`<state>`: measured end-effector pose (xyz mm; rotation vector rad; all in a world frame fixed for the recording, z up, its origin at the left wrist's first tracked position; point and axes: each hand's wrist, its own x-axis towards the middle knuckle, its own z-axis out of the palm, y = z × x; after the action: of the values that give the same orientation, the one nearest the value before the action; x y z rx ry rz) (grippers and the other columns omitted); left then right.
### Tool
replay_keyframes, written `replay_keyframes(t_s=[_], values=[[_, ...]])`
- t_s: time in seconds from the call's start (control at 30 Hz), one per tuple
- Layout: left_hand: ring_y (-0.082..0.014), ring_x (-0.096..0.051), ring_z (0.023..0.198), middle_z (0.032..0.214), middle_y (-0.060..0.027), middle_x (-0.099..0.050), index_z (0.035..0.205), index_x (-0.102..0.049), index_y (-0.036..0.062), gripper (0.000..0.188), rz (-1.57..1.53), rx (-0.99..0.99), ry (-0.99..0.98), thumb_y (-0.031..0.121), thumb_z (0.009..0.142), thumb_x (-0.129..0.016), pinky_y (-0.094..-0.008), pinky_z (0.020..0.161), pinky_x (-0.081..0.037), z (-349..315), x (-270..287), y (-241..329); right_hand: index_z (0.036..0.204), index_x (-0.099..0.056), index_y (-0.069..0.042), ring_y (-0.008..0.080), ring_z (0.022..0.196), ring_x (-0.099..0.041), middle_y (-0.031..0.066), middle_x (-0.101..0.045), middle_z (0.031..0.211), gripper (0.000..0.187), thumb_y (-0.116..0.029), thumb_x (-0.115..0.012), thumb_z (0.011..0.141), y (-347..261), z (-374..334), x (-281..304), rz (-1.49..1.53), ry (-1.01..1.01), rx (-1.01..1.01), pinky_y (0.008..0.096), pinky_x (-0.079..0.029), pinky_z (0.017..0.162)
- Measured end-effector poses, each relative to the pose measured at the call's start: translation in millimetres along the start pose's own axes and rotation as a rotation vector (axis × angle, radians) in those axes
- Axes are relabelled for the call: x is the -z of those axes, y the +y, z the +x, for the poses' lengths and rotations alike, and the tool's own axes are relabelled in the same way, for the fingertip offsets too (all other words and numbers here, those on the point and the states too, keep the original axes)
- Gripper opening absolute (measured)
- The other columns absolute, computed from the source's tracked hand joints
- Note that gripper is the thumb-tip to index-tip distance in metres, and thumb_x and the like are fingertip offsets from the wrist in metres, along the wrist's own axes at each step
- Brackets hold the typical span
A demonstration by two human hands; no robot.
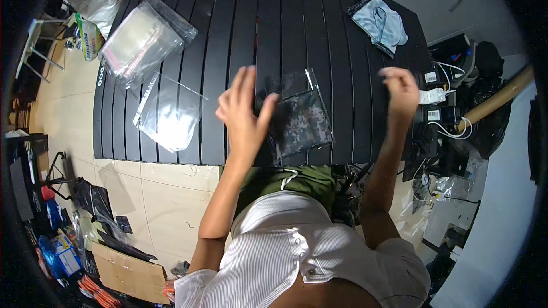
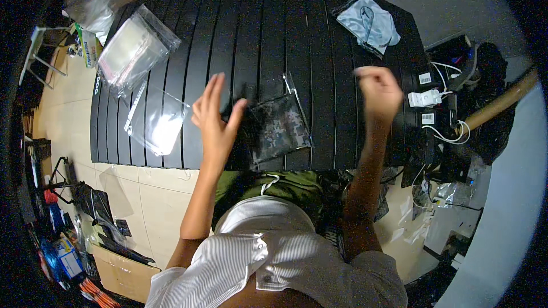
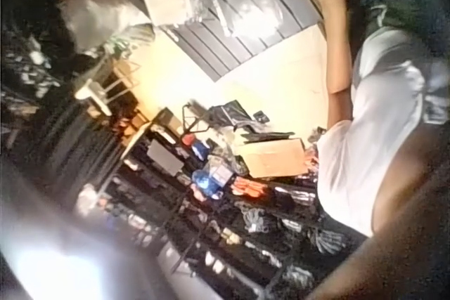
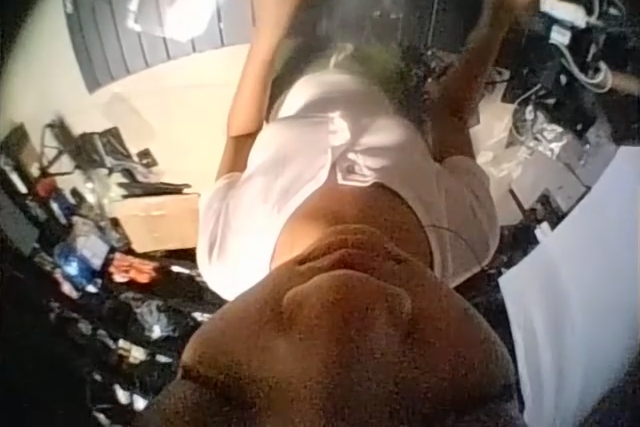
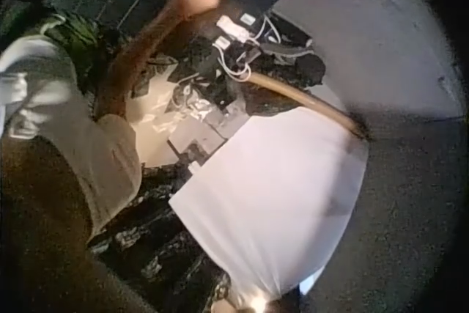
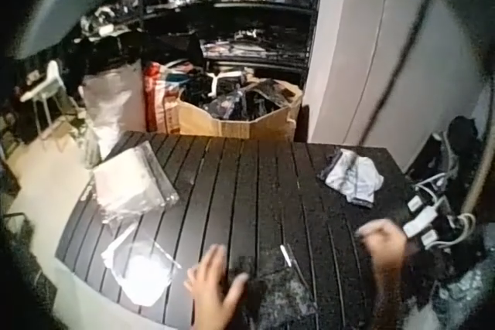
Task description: Trimming loose threads from fabric neck gaiters using small clippers after packaging a patch.
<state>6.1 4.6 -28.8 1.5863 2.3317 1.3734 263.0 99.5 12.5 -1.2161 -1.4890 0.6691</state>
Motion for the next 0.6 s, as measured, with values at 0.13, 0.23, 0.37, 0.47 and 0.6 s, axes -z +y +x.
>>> replay_keyframes(t_s=[0.13, 0.23, 0.37, 0.47, 0.6], values=[[-0.0221, -0.053, 0.087, 0.102, -0.0065, -0.061, 0.108, -0.059, 0.0076, 0.037, -0.470, -0.261, -0.381, 0.018, 0.074, -0.066, -0.0337, 0.082, -0.038, 0, 31, 29, 0.077, -0.057, 0.002, 0.0129, 0.073, -0.059, 0.0094, -0.063, 0.080, 0.007, 0.001, -0.050, 0.079, -75, -45, -53, 0.053, -0.614, -0.029, 0.0243, -0.046, 0.066], [-0.0184, -0.056, 0.066, 0.078, -0.0057, -0.064, 0.082, -0.064, 0.0032, 0.009, -0.667, -0.097, -0.435, 0.007, 0.074, -0.065, -0.0276, 0.059, -0.045, -4, 51, 25, 0.078, -0.058, 0.003, 0.0137, 0.076, -0.060, 0.0103, -0.064, 0.081, 0.007, 0.001, -0.052, 0.078, -87, -61, -68, 0.036, -0.732, 0.006, 0.0238, -0.046, 0.070], [-0.0146, -0.056, 0.063, 0.078, -0.0071, -0.065, 0.080, -0.066, 0.0012, 0.008, -0.531, -0.054, -0.476, 0.003, 0.072, -0.066, -0.0246, 0.055, -0.044, -18, 101, -19, 0.086, -0.059, 0.004, 0.0135, 0.079, -0.060, 0.0114, -0.064, 0.083, 0.011, 0.002, -0.051, 0.078, -89, -67, -84, 0.151, -0.933, -0.106, 0.0227, -0.045, 0.071], [-0.0147, -0.058, 0.066, 0.077, -0.0078, -0.065, 0.081, -0.067, 0.0008, 0.008, -0.372, 0.187, -0.429, 0.001, 0.073, -0.065, -0.0250, 0.058, -0.045, -38, 147, -61, 0.091, -0.059, 0.004, 0.0135, 0.079, -0.060, 0.0123, -0.064, 0.086, 0.015, 0.002, -0.050, 0.079, -84, -69, -88, 0.172, -0.907, -0.139, 0.0228, -0.045, 0.072], [-0.0130, -0.058, 0.069, 0.078, -0.0072, -0.065, 0.085, -0.066, 0.0001, 0.009, -0.278, 0.467, -0.510, 0.004, 0.077, -0.062, -0.0241, 0.061, -0.048, -69, 186, -141, 0.092, -0.059, 0.003, 0.0132, 0.074, -0.059, 0.0116, -0.063, 0.087, 0.016, 0.001, -0.049, 0.080, -91, -75, -106, 0.255, -0.943, -0.137, 0.0229, -0.047, 0.067]])
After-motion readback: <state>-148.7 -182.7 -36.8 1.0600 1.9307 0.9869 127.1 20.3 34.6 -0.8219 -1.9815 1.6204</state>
